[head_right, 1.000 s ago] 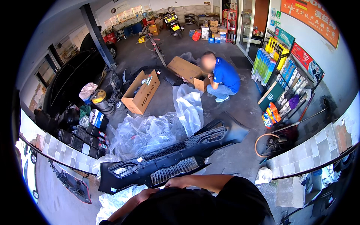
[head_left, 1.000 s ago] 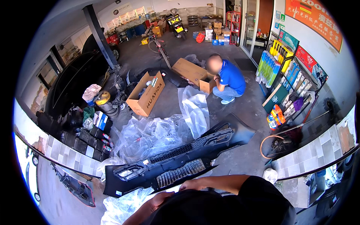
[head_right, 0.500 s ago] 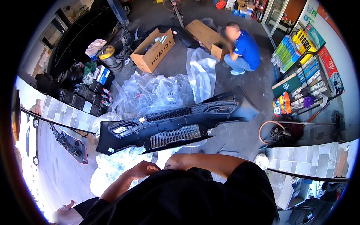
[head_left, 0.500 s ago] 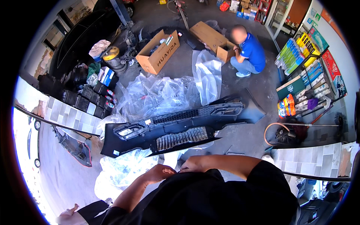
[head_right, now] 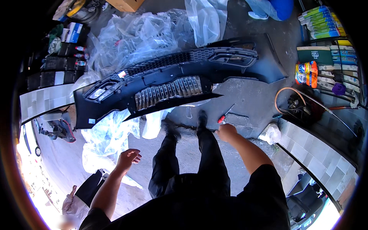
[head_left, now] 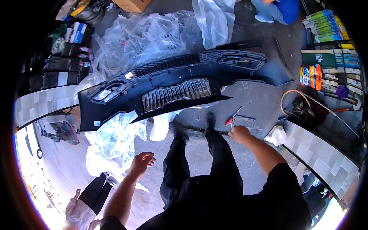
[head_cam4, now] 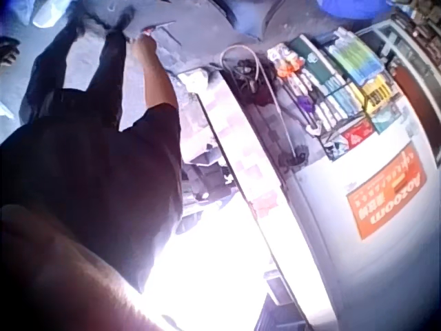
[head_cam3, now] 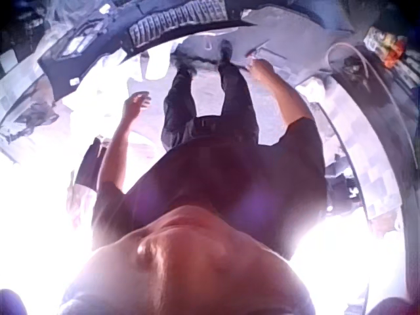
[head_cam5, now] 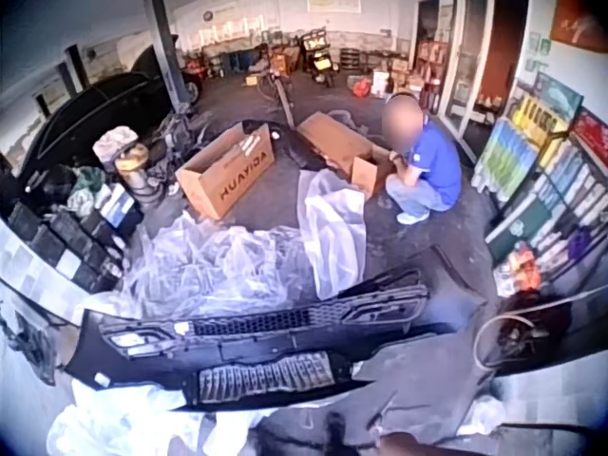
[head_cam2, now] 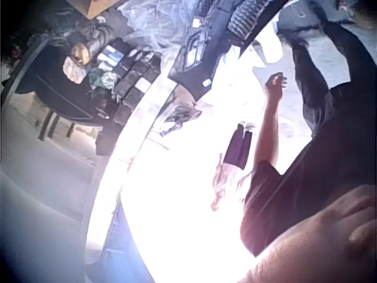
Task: The person assembles components onto a car bumper, using a screwdriver to secure a black trim piece and manually aligning the silver grille.
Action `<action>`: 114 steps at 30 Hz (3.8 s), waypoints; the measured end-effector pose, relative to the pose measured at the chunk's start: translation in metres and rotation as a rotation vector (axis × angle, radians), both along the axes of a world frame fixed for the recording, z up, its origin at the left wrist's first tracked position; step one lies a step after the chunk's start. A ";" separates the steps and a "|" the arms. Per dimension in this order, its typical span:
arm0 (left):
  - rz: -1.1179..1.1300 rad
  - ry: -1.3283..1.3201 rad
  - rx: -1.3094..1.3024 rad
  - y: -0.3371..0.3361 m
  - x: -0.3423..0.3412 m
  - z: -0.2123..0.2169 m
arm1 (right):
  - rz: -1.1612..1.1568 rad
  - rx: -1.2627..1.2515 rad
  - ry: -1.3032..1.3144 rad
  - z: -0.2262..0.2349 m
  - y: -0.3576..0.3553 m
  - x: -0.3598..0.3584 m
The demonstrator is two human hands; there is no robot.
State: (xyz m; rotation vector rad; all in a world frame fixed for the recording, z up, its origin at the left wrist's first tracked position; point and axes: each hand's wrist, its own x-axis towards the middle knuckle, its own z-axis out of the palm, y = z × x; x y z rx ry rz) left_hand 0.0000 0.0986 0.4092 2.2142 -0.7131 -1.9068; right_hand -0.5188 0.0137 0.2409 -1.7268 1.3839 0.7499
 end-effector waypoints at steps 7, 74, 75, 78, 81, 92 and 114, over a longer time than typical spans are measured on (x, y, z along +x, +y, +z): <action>0.016 0.044 -0.007 -0.013 -0.046 -0.289 | -0.298 -0.088 0.145 -0.292 0.021 -0.083; 0.708 0.533 0.124 -0.044 -0.048 -0.600 | -0.946 -0.855 -0.012 -0.579 -0.167 -0.188; 0.740 0.598 -0.025 -0.034 -0.066 -0.638 | -1.021 -0.891 -0.096 -0.561 -0.153 -0.181; 1.450 0.678 0.014 -0.065 -0.123 -0.677 | -1.042 -0.949 -0.132 -0.504 -0.120 -0.165; 1.476 0.889 -0.158 -0.071 -0.123 -0.697 | -1.022 -0.971 -0.236 -0.446 -0.131 -0.153; 1.499 1.147 -0.356 -0.072 -0.137 -0.699 | -0.263 -0.101 -0.530 -0.344 -0.193 0.162; 1.579 1.252 -0.548 -0.030 -0.089 -0.723 | -0.196 -0.053 -0.478 -0.446 -0.174 0.235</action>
